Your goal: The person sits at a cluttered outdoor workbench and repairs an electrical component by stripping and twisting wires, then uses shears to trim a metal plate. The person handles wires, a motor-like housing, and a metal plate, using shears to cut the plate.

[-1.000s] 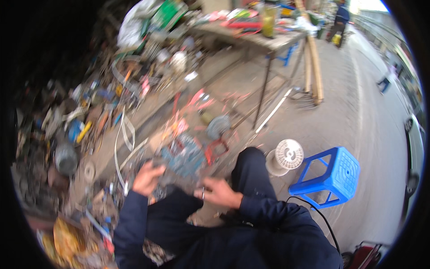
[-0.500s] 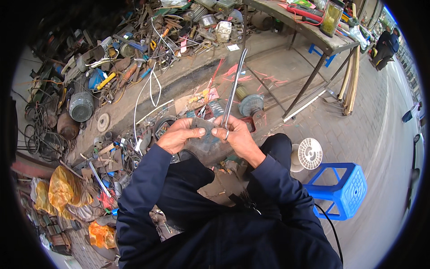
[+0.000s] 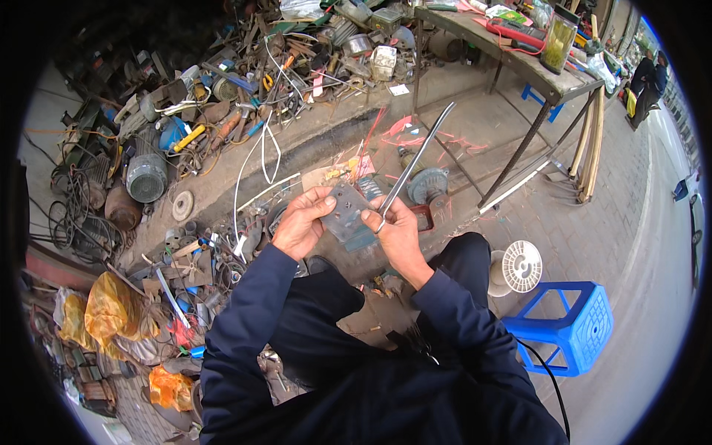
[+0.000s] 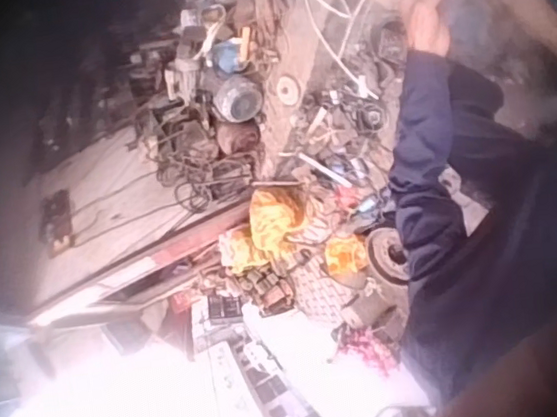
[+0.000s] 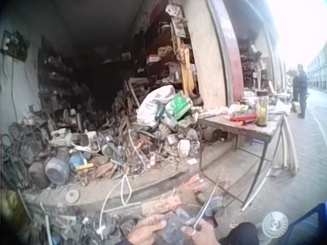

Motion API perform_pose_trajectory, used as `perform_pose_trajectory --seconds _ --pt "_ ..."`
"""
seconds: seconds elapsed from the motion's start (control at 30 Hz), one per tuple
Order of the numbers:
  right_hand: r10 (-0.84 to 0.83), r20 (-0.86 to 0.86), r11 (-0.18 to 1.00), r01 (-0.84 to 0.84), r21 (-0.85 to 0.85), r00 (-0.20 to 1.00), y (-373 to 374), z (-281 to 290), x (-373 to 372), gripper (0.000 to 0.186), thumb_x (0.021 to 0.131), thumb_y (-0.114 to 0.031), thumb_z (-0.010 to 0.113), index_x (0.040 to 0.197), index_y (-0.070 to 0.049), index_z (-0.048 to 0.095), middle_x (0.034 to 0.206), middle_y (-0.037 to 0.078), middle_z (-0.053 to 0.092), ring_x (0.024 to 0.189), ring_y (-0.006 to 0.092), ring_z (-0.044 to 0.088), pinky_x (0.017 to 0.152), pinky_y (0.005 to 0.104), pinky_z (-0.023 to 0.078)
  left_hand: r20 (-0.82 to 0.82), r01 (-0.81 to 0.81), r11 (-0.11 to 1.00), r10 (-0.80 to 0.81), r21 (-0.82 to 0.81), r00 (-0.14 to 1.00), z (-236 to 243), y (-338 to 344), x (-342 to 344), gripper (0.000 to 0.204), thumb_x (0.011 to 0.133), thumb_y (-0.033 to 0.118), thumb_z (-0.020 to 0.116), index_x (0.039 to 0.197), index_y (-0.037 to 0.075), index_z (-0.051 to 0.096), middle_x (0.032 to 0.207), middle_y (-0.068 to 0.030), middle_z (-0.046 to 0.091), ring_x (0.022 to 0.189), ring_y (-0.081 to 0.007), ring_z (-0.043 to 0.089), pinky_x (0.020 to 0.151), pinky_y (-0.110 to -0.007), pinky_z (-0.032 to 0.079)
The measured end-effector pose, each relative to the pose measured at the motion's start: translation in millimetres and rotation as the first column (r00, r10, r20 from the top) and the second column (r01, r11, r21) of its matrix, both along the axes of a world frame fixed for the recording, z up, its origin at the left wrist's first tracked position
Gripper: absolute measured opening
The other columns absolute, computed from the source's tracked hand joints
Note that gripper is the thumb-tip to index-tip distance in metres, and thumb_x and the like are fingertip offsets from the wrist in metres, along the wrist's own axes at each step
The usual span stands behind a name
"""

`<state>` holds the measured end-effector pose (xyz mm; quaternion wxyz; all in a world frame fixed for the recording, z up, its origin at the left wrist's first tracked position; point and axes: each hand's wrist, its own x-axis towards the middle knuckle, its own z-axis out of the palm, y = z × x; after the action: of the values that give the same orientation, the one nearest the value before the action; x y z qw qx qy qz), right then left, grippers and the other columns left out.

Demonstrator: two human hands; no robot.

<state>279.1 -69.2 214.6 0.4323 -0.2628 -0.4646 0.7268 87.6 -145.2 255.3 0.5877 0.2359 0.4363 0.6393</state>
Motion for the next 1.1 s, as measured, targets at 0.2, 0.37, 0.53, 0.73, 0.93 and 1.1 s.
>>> perform_pose_trajectory --seconds 0.2,0.37,0.53,0.73,0.93,1.1 --pt "-0.175 -0.102 0.985 0.172 -0.034 0.979 7 -1 -17 0.020 0.092 -0.007 0.078 0.106 -0.009 0.065 0.079 -0.004 0.063 0.062 0.0046 0.051 0.057 0.0218 0.040 0.194 -0.047 0.999 0.044 0.011 0.980 -7 7 13 0.024 0.100 0.010 0.068 0.124 0.009 0.065 0.117 -0.0035 0.071 0.104 -0.0134 0.067 0.085 -0.031 0.053" --pt "-0.103 -0.020 0.994 0.104 0.046 0.994 -2 -1 -25 0.020 0.094 -0.007 0.077 0.108 -0.009 0.064 0.084 -0.007 0.062 0.072 0.0018 0.052 0.062 0.0207 0.041 0.134 -0.137 0.991 0.137 -0.008 0.981 -13 16 20 0.018 0.100 0.014 0.070 0.119 0.012 0.071 0.112 -0.0005 0.073 0.102 -0.0134 0.066 0.085 -0.030 0.051" --pt "-0.003 0.076 0.989 -0.009 0.149 0.997 10 6 -10 0.023 0.094 -0.007 0.077 0.113 -0.008 0.065 0.088 -0.008 0.061 0.073 0.0028 0.051 0.064 0.0214 0.041 -0.333 -0.121 0.993 0.120 0.018 0.935 -11 15 9 0.017 0.101 0.011 0.068 0.116 0.007 0.072 0.108 -0.0032 0.075 0.093 -0.0122 0.067 0.082 -0.030 0.052" --pt "0.049 0.058 0.985 -0.058 0.162 0.997 30 15 -3 0.021 0.093 -0.005 0.077 0.110 -0.008 0.066 0.082 -0.005 0.063 0.069 0.0052 0.055 0.064 0.0223 0.045 -0.402 0.009 0.999 -0.022 -0.034 0.915 -6 11 13 0.018 0.099 0.013 0.071 0.116 0.005 0.072 0.102 -0.0026 0.075 0.091 -0.0110 0.067 0.085 -0.030 0.052" --pt "-0.149 -0.137 0.988 0.154 0.026 0.979 17 14 -26 0.019 0.094 -0.006 0.077 0.107 -0.007 0.064 0.085 -0.002 0.065 0.066 0.0076 0.057 0.060 0.0238 0.046 0.121 -0.151 0.986 0.142 0.071 0.982 -6 19 26 0.016 0.097 0.013 0.074 0.113 0.010 0.072 0.107 0.0007 0.072 0.102 -0.0126 0.065 0.090 -0.033 0.053" --pt "-0.066 0.054 0.994 0.061 0.096 0.996 12 10 -26 0.018 0.094 -0.006 0.075 0.107 -0.005 0.062 0.085 -0.003 0.063 0.068 0.0059 0.055 0.061 0.0236 0.045 0.085 -0.220 0.974 0.215 0.053 0.973 -8 22 31 0.016 0.098 0.012 0.073 0.114 0.010 0.071 0.110 -0.0002 0.072 0.104 -0.0140 0.067 0.091 -0.035 0.055"
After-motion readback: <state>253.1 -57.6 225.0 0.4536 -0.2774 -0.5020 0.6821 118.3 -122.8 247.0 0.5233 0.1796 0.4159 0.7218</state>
